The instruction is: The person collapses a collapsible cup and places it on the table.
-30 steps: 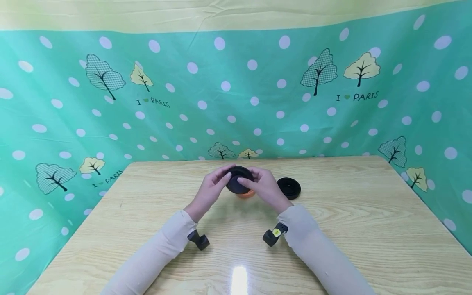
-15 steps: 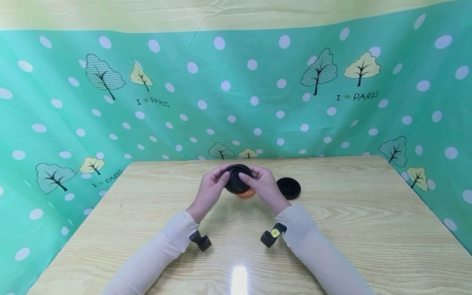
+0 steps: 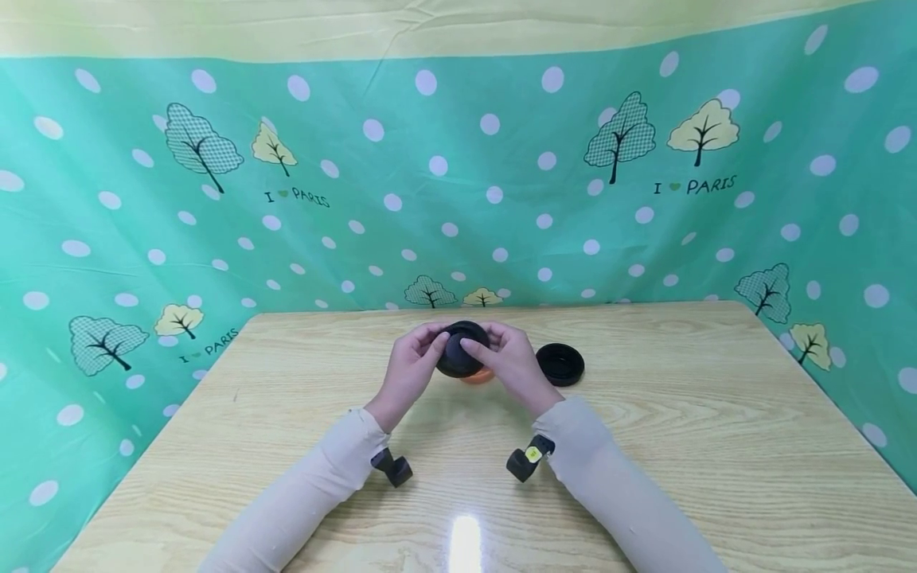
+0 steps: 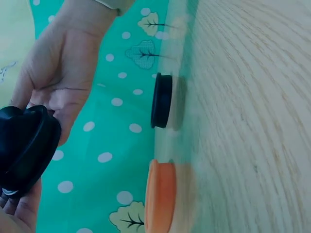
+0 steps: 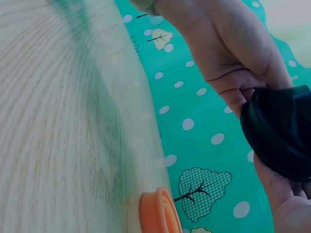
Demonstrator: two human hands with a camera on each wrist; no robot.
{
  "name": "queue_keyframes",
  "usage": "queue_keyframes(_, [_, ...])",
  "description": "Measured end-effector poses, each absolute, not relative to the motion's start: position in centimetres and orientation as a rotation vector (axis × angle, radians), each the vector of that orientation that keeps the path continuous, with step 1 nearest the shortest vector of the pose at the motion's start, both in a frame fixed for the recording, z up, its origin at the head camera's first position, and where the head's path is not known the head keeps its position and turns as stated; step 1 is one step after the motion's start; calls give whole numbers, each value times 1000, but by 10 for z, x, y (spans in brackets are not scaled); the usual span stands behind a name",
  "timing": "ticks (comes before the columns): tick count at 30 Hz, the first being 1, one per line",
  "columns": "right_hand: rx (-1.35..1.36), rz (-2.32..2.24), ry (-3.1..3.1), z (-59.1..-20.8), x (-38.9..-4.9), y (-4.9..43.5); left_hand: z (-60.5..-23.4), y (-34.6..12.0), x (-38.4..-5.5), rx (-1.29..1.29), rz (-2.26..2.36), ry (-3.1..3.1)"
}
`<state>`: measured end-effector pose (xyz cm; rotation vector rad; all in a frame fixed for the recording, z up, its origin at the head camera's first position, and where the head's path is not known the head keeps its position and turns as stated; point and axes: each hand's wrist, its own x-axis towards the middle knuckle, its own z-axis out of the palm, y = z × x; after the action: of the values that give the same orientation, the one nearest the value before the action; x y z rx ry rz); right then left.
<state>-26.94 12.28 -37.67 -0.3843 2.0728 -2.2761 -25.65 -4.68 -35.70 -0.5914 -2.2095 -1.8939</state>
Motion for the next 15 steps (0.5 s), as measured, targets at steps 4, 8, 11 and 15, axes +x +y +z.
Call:
queue_keyframes(4, [-406,-2212,2153,-375,-270,123,-359,-49,-259,-593,-1918,-2207])
queue_keyframes(8, [-451,-2079,2207,-375,-270,127,-359,-52,-261,-650,-1929,-2256])
queue_keyframes(11, [-499,-1980,2234,-379,-271,130,-363,-54,-264,-684,-1923,-2317])
queue_keyframes(15, [-556,-1896,2262,-381,-272,133,-364,-54,-263,-711,-1879,-2395])
